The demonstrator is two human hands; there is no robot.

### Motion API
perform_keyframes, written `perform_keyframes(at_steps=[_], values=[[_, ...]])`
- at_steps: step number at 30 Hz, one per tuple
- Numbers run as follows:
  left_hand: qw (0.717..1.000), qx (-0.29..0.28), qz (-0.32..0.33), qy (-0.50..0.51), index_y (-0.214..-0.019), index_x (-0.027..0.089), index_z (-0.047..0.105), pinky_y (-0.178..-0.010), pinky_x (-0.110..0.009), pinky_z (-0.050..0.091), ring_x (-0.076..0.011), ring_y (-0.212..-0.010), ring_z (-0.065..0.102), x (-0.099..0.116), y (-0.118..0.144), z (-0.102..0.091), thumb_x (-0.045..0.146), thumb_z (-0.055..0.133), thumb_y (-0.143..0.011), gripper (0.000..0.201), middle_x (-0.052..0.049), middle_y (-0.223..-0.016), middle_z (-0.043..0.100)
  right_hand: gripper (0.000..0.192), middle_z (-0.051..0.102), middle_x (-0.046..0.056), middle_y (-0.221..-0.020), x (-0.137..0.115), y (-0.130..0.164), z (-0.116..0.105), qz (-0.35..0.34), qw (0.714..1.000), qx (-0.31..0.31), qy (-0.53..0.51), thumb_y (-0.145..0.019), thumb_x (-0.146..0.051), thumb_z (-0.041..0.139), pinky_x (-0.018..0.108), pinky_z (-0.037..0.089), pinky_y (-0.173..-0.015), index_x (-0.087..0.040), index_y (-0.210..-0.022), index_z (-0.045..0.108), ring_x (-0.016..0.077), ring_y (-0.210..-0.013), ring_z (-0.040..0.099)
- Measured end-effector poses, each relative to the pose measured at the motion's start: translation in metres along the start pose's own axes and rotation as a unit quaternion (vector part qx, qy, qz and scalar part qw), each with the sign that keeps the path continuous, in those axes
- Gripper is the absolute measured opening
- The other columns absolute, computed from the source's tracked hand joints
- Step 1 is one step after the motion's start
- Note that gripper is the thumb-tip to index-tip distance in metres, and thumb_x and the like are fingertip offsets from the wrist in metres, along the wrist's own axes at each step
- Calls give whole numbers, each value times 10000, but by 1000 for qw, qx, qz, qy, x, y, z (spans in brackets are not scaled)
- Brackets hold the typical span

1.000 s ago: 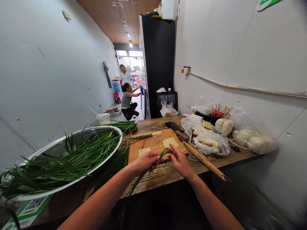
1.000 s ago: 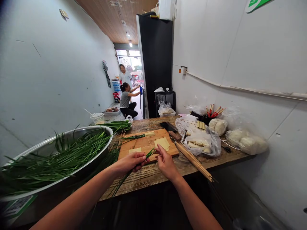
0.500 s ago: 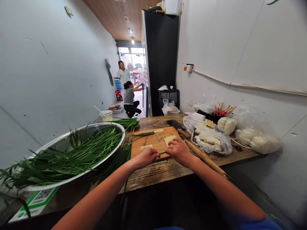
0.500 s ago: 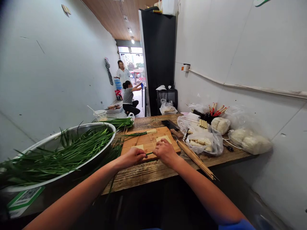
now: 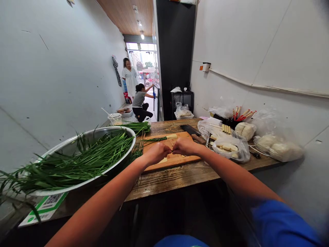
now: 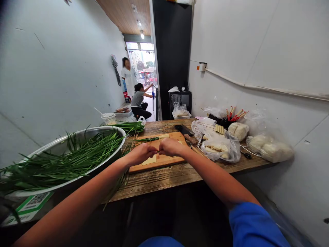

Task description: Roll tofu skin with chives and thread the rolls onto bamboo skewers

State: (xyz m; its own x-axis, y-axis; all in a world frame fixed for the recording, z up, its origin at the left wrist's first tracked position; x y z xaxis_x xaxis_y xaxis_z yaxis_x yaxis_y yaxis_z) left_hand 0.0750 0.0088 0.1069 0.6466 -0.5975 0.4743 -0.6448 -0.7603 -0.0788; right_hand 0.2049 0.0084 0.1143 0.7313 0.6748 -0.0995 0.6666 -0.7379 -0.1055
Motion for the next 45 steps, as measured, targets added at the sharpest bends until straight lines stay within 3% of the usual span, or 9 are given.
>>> perform_keyframes(at_steps=[6, 12, 15, 18, 24, 29, 33, 40, 45], values=[[996, 84, -3, 0, -667, 142, 656, -552, -225, 269, -112, -543, 436, -11, 6, -16, 368, 470, -830, 334, -11, -576, 552, 161, 485, -53, -484, 24, -3, -7, 39, 992, -14, -118, -752, -253, 613, 219, 227, -501, -147, -690, 716, 65, -480, 351], [998, 69, -6, -4, -695, 155, 675, -559, -221, 273, -119, -565, 449, -14, 4, -15, 338, 491, -820, 288, -15, -593, 570, 194, 433, -62, -448, 23, -3, -5, 28, 992, -20, -121, -730, -217, 604, 216, 222, -485, -139, -558, 647, 57, -460, 328], [997, 74, 2, 13, -617, 144, 649, -543, -219, 264, -105, -527, 421, -20, 5, -12, 348, 493, -819, 326, -4, -552, 544, 270, 449, -57, -433, 25, -1, -6, 35, 977, -20, -208, -755, -266, 577, 204, 244, -460, -135, -521, 608, 51, -425, 351], [992, 113, -21, 43, -638, 138, 668, -544, -213, 277, -105, -531, 432, -28, 9, -5, 375, 514, -808, 330, -1, -547, 551, 304, 507, -40, -445, 30, 0, 0, 76, 935, -14, -346, -745, -350, 585, 194, 315, -436, -134, -531, 593, 61, -397, 426], [966, 177, -53, 180, -895, 144, 710, -663, -226, 397, -164, -726, 568, -38, 13, 20, 404, 518, -813, 334, -39, -793, 690, 375, 604, -6, -544, 30, -9, 25, 116, 803, 45, -584, -612, -484, 710, 219, 467, -489, -118, -622, 629, 79, -458, 538], [931, 222, -41, 288, -960, 138, 684, -823, -255, 418, -191, -912, 585, -47, 10, 39, 413, 478, -832, 367, -48, -904, 688, 363, 632, -2, -580, 24, -21, 50, 137, 685, 141, -702, -576, -446, 759, 217, 502, -507, -114, -668, 644, 70, -477, 560], [933, 232, -47, 273, -831, 134, 677, -758, -246, 417, -170, -800, 575, -50, 13, 42, 436, 442, -836, 384, -28, -781, 658, 334, 641, -5, -575, 16, -26, 68, 130, 622, 203, -745, -577, -421, 766, 204, 507, -495, -118, -652, 645, 69, -463, 569], [965, 210, -43, 149, -626, 148, 565, -585, -216, 321, -110, -588, 443, -47, 19, 32, 373, 393, -838, 354, 23, -587, 496, 310, 641, -6, -573, 8, -31, 83, 132, 587, 238, -763, -582, -410, 766, 200, 506, -486, -126, -631, 651, 71, -461, 567], [971, 202, -74, 102, -613, 148, 559, -533, -212, 274, -105, -545, 403, -56, 23, 28, 324, 410, -820, 309, 31, -540, 445, 307, 664, 19, -665, 8, -25, 83, 111, 611, 198, -758, -632, -413, 737, 248, 526, -574, -127, -722, 667, 86, -534, 587]])
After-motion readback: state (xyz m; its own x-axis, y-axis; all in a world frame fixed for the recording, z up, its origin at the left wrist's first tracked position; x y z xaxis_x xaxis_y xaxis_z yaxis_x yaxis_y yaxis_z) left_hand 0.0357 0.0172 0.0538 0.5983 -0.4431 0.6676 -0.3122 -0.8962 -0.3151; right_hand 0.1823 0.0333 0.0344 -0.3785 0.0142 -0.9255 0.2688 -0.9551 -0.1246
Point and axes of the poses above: each hand's wrist, its own y-axis away from the middle knuckle, its own z-axis out of the palm, x = y × z, the point moved 4 cm from there along -y, towards the middle knuckle
